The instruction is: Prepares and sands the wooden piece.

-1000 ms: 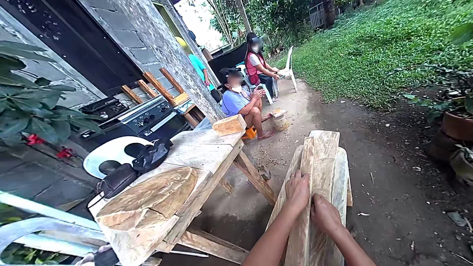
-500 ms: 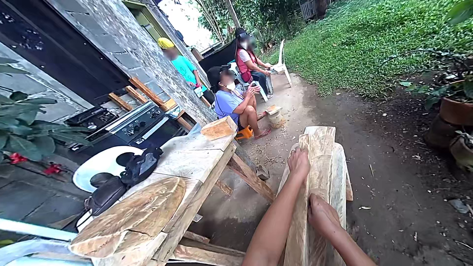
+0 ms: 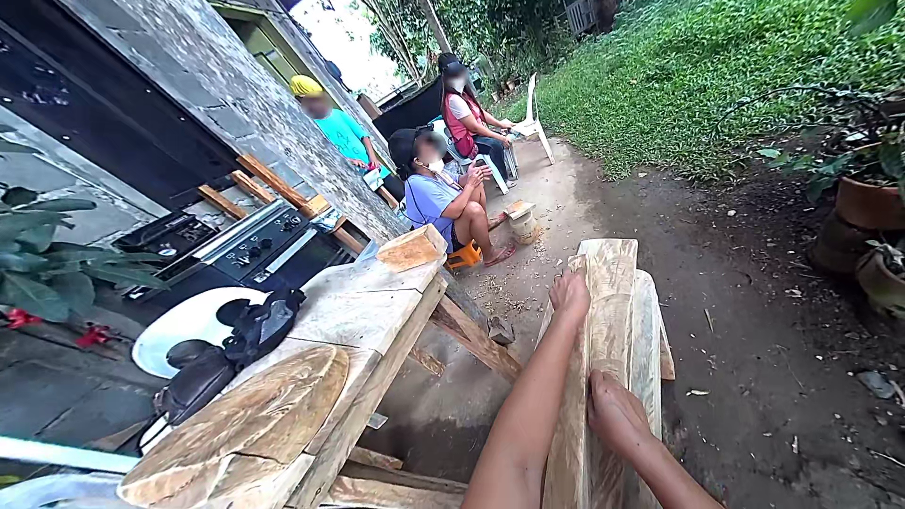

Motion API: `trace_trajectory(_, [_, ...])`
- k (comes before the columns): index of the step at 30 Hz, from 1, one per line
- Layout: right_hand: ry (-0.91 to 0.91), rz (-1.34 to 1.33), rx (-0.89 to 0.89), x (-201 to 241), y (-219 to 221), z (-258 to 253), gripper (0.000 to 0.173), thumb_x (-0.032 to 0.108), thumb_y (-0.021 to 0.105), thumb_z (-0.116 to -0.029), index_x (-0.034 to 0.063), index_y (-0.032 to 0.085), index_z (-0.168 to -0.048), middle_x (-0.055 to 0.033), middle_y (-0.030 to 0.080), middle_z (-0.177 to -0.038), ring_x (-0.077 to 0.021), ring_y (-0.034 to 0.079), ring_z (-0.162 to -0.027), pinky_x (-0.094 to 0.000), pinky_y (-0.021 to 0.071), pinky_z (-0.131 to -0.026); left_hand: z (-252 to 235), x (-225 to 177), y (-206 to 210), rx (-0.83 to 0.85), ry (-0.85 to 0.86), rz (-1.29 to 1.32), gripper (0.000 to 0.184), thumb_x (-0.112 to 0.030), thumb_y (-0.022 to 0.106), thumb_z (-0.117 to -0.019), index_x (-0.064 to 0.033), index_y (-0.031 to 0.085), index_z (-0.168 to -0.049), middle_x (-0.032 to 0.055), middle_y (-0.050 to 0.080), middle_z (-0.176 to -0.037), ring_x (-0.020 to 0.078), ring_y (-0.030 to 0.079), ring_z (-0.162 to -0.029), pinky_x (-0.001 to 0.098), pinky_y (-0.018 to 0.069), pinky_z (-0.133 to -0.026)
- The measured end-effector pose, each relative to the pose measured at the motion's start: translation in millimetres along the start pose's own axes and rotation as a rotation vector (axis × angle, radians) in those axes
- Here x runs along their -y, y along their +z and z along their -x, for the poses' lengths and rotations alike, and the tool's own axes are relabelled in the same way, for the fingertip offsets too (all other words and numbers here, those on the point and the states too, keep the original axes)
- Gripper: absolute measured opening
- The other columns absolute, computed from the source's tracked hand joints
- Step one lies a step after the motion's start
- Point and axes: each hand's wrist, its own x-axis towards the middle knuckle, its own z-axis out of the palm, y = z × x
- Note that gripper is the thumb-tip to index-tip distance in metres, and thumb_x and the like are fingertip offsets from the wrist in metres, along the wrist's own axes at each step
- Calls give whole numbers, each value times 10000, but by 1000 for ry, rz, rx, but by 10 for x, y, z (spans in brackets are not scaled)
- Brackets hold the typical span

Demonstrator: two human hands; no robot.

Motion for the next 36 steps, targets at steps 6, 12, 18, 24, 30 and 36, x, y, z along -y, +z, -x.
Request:
trace_trajectory(6, [-3,0,-7,-10,-1,3,371,188,482,-1051,17,531,-1376,-189,617,-1345,-338,656,-1203,-489,544,-972,-56,-7,13,-6,-6,9,386,-117,436,-1049,-158,605,-1394,157,513,-1499,358,589,-1274,547,508,-1003])
trace_trajectory(12, [-13,-4,-9,-16,0,5,368,191,480,-1053,11,534,-1369,-195,618,-1336,-341,657,-1197,-490,541,-972,-48,-35,-3,-2,-18,-5,390,-120,431,-1055,-167,601,-1404,153,511,-1503,356,580,-1290,537,508,-1009])
trace_trajectory(18, [-9,0,1,-10,-5,2,366,189,481,-1054,15,529,-1372,-195,615,-1338,-342,656,-1200,-490,540,-974,-48,-26,5,-10,-16,1,385,-113,436,-1051,-165,609,-1391,155,514,-1497,349,587,-1280,530,511,-1007])
trace_trajectory(24, [-3,5,0,-1,-13,1,362,185,480,-1055,17,533,-1371,-193,616,-1340,-337,653,-1208,-493,536,-979,-58,-12,19,-13,-21,10,378,-121,442,-1051,-164,608,-1388,151,517,-1492,353,581,-1287,534,511,-1007])
trace_trajectory(30, [-8,-8,-3,-12,-3,-12,377,166,496,-1041,14,526,-1385,-201,609,-1351,-347,654,-1199,-507,539,-968,-67,1,20,-5,-16,17,396,-112,459,-1043,-167,594,-1411,168,490,-1521,359,570,-1304,539,505,-1018])
trace_trajectory(36, [-9,-2,-3,-19,-5,-9,372,169,493,-1042,14,525,-1378,-201,610,-1340,-346,656,-1194,-501,542,-962,-65,-11,28,-12,-23,19,388,-124,459,-1050,-167,596,-1411,157,497,-1513,348,571,-1302,525,507,-1020])
